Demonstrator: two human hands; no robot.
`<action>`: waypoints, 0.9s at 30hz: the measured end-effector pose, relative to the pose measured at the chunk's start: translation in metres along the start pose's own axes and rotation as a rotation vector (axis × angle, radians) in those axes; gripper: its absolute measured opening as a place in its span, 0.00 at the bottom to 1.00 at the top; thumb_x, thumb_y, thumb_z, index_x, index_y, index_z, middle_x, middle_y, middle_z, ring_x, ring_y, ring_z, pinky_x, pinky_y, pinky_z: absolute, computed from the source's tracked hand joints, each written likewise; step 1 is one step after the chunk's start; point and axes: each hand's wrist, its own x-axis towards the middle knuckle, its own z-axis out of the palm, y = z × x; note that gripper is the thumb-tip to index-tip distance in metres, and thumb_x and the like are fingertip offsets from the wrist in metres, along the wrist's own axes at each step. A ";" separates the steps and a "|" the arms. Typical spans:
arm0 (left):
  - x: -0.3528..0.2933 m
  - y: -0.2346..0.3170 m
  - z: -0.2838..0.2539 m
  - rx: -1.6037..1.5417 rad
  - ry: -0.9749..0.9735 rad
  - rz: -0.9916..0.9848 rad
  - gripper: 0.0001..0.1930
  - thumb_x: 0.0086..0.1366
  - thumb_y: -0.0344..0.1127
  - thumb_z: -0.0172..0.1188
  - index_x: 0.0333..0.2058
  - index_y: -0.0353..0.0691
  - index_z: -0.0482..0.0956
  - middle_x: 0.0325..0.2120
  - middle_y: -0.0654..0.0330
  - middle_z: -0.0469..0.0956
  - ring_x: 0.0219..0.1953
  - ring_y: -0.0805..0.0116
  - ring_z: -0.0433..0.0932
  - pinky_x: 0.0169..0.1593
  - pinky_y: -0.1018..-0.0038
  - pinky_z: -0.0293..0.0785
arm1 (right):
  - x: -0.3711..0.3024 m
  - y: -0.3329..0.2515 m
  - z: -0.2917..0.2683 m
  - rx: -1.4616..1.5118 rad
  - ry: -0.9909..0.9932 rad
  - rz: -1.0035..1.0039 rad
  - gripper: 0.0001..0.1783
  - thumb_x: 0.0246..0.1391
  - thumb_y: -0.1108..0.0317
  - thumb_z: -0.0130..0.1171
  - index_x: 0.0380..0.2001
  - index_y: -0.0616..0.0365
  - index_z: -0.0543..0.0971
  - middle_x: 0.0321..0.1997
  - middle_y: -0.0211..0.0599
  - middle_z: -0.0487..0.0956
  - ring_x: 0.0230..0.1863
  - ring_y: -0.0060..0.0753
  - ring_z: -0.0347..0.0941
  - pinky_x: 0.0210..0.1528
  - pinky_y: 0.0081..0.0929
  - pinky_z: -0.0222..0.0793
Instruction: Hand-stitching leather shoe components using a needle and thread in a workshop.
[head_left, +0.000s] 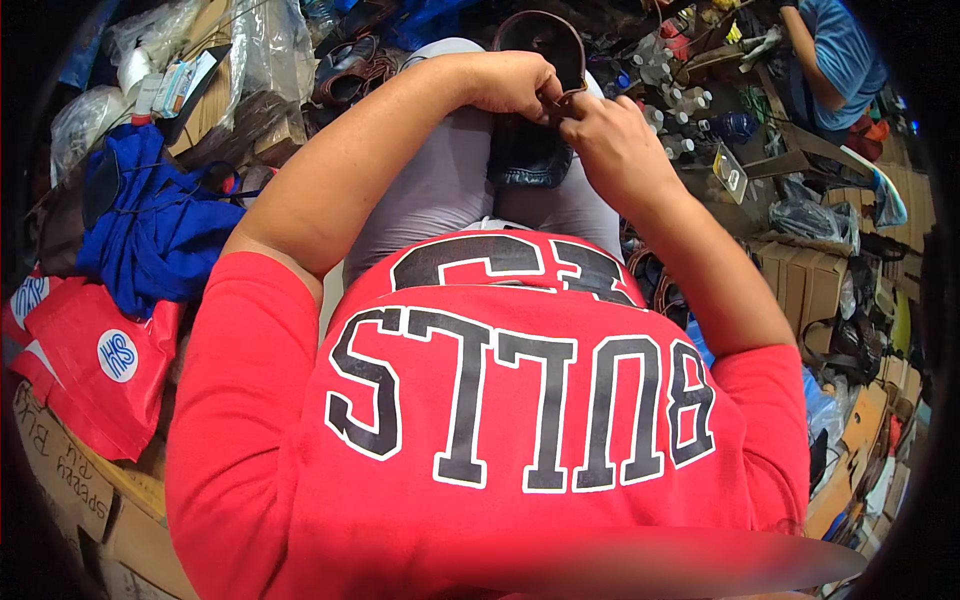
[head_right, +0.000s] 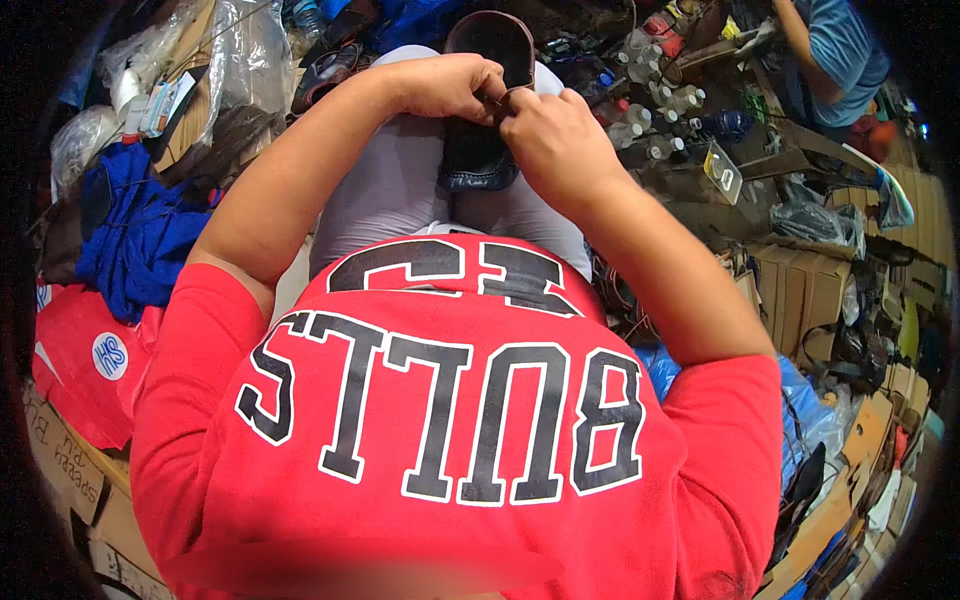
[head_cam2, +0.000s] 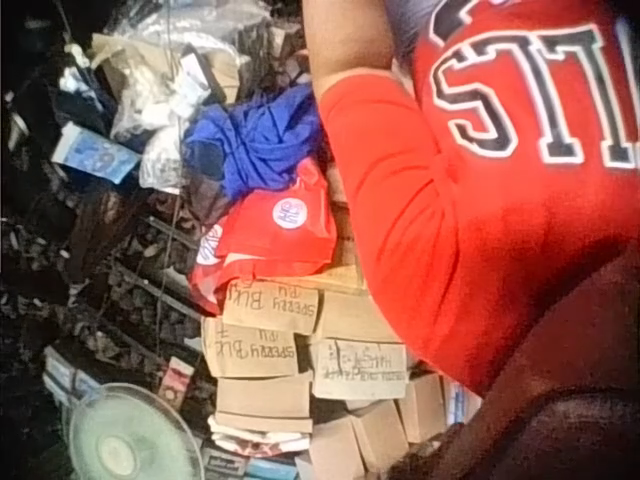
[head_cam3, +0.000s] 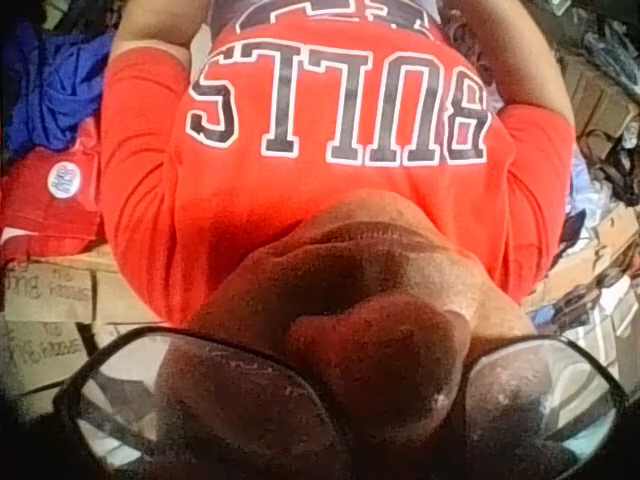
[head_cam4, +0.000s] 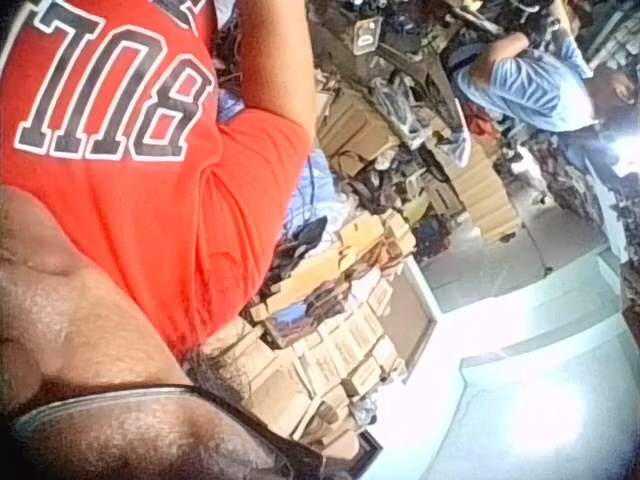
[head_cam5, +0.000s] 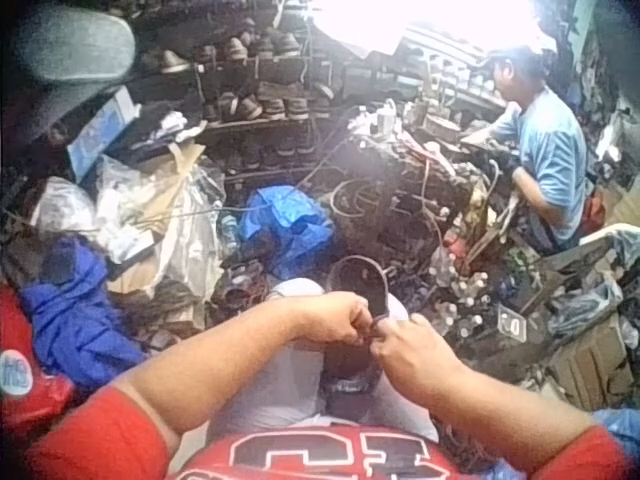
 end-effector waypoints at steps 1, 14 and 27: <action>0.002 -0.001 -0.001 0.054 0.015 0.018 0.12 0.49 0.31 0.63 0.34 0.35 0.79 0.28 0.59 0.72 0.32 0.66 0.72 0.40 0.73 0.67 | 0.005 0.000 -0.001 -0.036 -0.051 -0.035 0.07 0.45 0.73 0.50 0.26 0.56 0.77 0.32 0.36 0.74 0.36 0.36 0.73 0.40 0.33 0.64; 0.007 -0.016 0.019 0.296 0.616 0.071 0.19 0.43 0.39 0.67 0.37 0.43 0.79 0.34 0.53 0.76 0.39 0.54 0.76 0.42 0.66 0.72 | -0.011 0.031 0.034 0.596 0.119 0.210 0.07 0.41 0.70 0.63 0.28 0.53 0.81 0.29 0.36 0.76 0.31 0.38 0.74 0.33 0.28 0.70; -0.140 0.008 0.030 -0.530 0.267 -0.160 0.19 0.58 0.29 0.58 0.49 0.30 0.70 0.42 0.59 0.76 0.44 0.74 0.73 0.50 0.77 0.68 | -0.124 0.098 0.013 2.584 0.459 -0.063 0.35 0.58 0.54 0.52 0.65 0.45 0.52 0.15 0.18 0.63 0.13 0.08 0.52 0.24 0.16 0.49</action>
